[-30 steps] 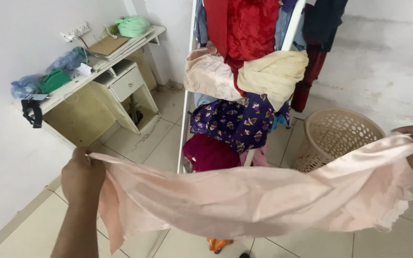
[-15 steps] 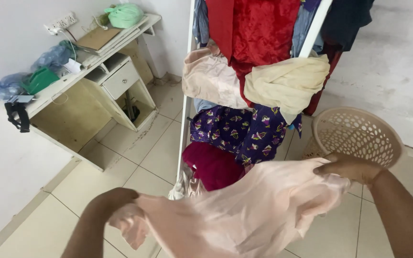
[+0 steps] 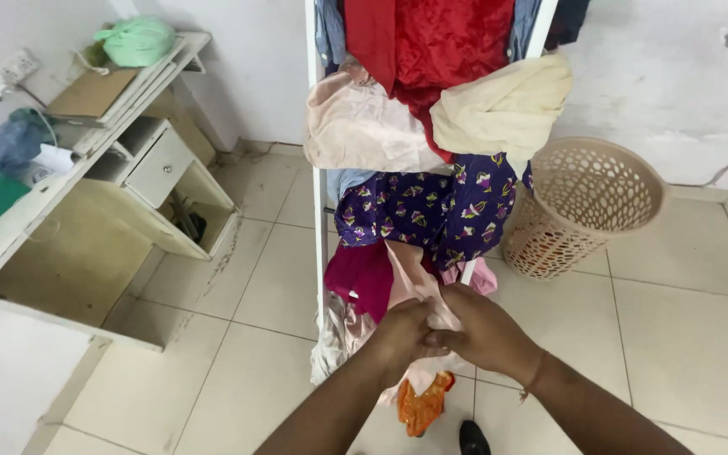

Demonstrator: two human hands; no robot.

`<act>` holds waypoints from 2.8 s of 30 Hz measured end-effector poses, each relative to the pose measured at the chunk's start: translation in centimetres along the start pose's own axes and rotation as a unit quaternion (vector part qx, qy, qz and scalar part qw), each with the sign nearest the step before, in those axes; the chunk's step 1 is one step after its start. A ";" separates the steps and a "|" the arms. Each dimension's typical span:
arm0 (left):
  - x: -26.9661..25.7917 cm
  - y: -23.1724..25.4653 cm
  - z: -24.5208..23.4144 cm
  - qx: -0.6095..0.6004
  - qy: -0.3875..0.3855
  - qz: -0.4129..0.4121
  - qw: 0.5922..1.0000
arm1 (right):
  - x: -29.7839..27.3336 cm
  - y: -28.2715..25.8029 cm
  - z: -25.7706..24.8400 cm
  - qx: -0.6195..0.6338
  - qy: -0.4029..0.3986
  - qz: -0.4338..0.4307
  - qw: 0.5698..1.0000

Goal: Picking up various items of clothing from a laundry basket and hanging them onto a white clothes rack.

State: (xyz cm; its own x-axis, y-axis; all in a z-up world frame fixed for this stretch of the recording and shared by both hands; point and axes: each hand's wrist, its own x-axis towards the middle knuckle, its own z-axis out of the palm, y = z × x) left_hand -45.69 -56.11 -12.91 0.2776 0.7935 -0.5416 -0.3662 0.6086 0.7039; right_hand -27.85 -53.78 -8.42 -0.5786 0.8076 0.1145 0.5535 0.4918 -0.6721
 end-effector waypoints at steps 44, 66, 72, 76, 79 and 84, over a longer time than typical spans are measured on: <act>-24.2 -31.1 -19.2 0.565 0.053 0.329 0.755 | -32.6 -15.0 13.5 0.021 0.114 0.173 0.978; -26.5 -30.3 -39.8 0.589 0.253 -0.023 0.767 | -29.5 -0.5 34.2 0.304 0.053 0.606 0.733; -18.7 -37.5 -42.3 0.160 0.187 -0.252 0.936 | -23.9 -3.2 46.0 0.382 0.025 0.578 0.720; -13.7 -42.2 -37.8 -0.052 0.077 -0.225 0.970 | -19.7 -7.1 50.4 0.439 -0.033 0.540 0.717; -12.3 -38.6 -36.3 -0.097 -0.005 -0.207 0.974 | -17.2 -7.4 49.4 0.284 -0.106 0.502 0.810; -11.4 -29.6 -37.0 0.492 0.071 0.207 0.843 | -15.5 -3.5 47.9 0.137 -0.120 0.429 0.885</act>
State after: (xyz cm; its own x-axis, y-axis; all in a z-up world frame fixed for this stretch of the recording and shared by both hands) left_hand -70.90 -83.30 -44.56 0.1720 0.9725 -0.1572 0.5282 0.0436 0.8480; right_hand -49.51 -83.55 -42.90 -0.1451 0.7372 -0.6599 0.7043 -0.3915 -0.5922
